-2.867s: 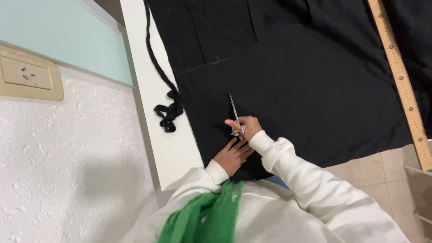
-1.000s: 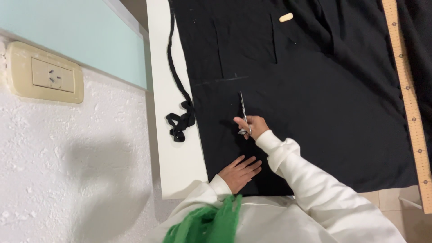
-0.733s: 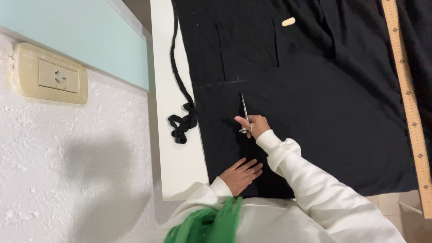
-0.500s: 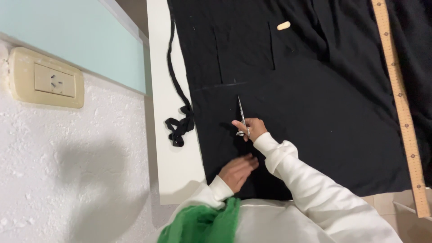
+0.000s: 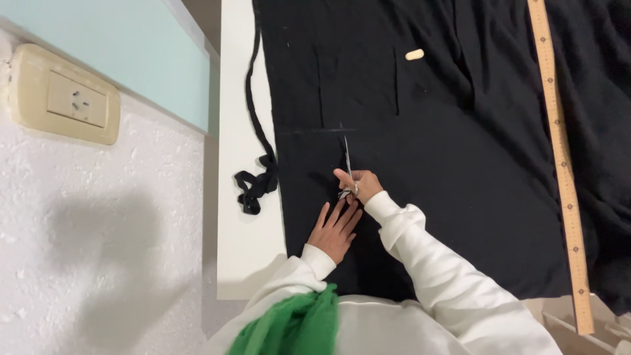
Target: The person measures a large piece of black fabric on a white table using a wooden ruler and a piece of chalk. They then use scissors to cut the fabric along the marked lines, removing strips and sections of the material.
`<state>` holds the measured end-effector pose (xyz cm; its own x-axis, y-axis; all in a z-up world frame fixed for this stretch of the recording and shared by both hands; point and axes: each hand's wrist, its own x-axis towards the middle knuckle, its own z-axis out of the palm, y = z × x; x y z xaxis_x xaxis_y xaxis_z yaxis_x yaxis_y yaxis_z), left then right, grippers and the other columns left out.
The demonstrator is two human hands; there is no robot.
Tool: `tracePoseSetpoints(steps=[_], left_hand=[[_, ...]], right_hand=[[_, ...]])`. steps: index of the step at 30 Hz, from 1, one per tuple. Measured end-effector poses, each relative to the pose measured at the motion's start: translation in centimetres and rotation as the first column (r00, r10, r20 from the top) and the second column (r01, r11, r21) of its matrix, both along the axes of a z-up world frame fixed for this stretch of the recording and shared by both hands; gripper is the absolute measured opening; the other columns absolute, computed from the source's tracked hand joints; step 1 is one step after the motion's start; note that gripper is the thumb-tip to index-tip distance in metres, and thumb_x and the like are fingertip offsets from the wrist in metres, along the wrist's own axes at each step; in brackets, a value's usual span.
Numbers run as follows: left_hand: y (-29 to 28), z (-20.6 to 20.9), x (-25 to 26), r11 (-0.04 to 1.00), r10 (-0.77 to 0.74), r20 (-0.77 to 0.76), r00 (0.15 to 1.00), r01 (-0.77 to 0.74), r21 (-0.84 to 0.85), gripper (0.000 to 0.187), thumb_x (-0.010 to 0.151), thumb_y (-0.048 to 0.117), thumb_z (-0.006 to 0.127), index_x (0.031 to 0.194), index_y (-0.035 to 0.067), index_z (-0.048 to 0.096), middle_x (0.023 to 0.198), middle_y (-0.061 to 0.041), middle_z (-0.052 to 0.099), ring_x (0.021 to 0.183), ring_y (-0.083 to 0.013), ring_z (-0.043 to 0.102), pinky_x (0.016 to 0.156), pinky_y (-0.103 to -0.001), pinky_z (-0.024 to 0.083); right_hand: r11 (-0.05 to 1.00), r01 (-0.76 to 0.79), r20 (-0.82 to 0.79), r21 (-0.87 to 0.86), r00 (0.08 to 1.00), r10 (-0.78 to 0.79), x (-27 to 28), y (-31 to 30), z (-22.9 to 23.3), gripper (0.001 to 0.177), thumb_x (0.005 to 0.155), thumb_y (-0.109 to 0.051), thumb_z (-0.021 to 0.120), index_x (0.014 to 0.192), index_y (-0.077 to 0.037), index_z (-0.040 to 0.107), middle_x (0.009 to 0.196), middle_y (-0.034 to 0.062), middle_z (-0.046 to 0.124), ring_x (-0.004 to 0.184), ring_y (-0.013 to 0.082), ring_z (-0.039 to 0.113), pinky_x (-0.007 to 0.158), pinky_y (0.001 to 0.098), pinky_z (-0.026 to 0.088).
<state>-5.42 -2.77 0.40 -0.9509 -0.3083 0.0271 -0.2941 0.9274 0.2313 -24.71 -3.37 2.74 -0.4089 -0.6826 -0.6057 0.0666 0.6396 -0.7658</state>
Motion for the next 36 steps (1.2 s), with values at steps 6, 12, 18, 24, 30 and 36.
tracePoseSetpoints(steps=[6,12,18,24,30,36], left_hand=[[0.0,0.2,0.1,1.000,-0.001,-0.009,1.000,0.001,0.028,0.064,0.101,0.039,0.053,0.158,0.014,0.039,0.166,-0.007,0.032,0.155,-0.0293,0.021,0.125,-0.056,0.013],[-0.1,0.7,0.0,1.000,-0.012,-0.003,1.000,0.012,0.014,0.064,0.100,0.039,0.054,0.157,0.014,0.040,0.166,-0.007,0.033,0.156,-0.0290,0.022,0.126,-0.056,0.013],[-0.2,1.2,0.1,1.000,-0.016,-0.011,1.000,0.016,0.007,0.065,0.099,0.039,0.055,0.157,0.012,0.040,0.166,-0.008,0.032,0.156,-0.0298,0.021,0.125,-0.056,0.013],[-0.1,1.0,0.2,1.000,-0.019,-0.018,1.000,0.019,0.015,0.065,0.100,0.039,0.055,0.157,0.012,0.040,0.167,-0.008,0.032,0.156,-0.0298,0.022,0.125,-0.057,0.013],[-0.1,0.8,0.2,0.999,-0.025,-0.036,0.999,0.027,0.034,0.066,0.099,0.038,0.056,0.157,0.012,0.041,0.166,-0.009,0.032,0.156,-0.0308,0.022,0.125,-0.057,0.014],[-0.1,0.7,0.3,0.999,-0.023,-0.039,0.999,0.024,0.035,0.065,0.100,0.038,0.056,0.157,0.012,0.040,0.166,-0.009,0.032,0.156,-0.0311,0.022,0.125,-0.057,0.014]], right_hand=[[0.998,-0.020,-0.100,0.059,0.995,0.026,0.4,0.1,0.2,0.051,0.088,-0.055,0.072,0.078,-0.005,0.072,0.055,0.0057,0.063,0.043,0.0124,0.057,0.044,0.0275,0.047],[0.996,0.028,0.077,-0.080,0.997,-0.022,-0.7,0.0,-2.0,0.054,0.091,-0.053,0.071,0.076,-0.001,0.070,0.060,0.0027,0.065,0.047,0.0104,0.058,0.047,0.0265,0.048],[1.000,0.031,0.003,0.000,1.000,-0.031,0.0,-0.2,-0.1,0.055,0.090,-0.054,0.072,0.076,0.000,0.069,0.060,0.0062,0.064,0.046,0.0134,0.057,0.046,0.0286,0.047],[1.000,-0.003,-0.066,-0.010,0.998,0.002,-0.7,-0.9,-0.7,0.055,0.087,-0.057,0.071,0.078,-0.003,0.072,0.062,0.0043,0.067,0.047,0.0127,0.059,0.048,0.0283,0.051],[1.000,-0.003,-0.036,-0.018,0.999,0.003,-0.9,-1.5,-0.7,0.059,0.088,-0.059,0.071,0.076,-0.001,0.071,0.065,0.0044,0.067,0.048,0.0121,0.060,0.050,0.0277,0.051],[1.000,0.012,-0.081,0.020,0.997,-0.010,-0.9,-1.8,-0.3,0.056,0.087,-0.058,0.071,0.075,-0.003,0.072,0.063,0.0044,0.067,0.047,0.0125,0.058,0.049,0.0284,0.050]])
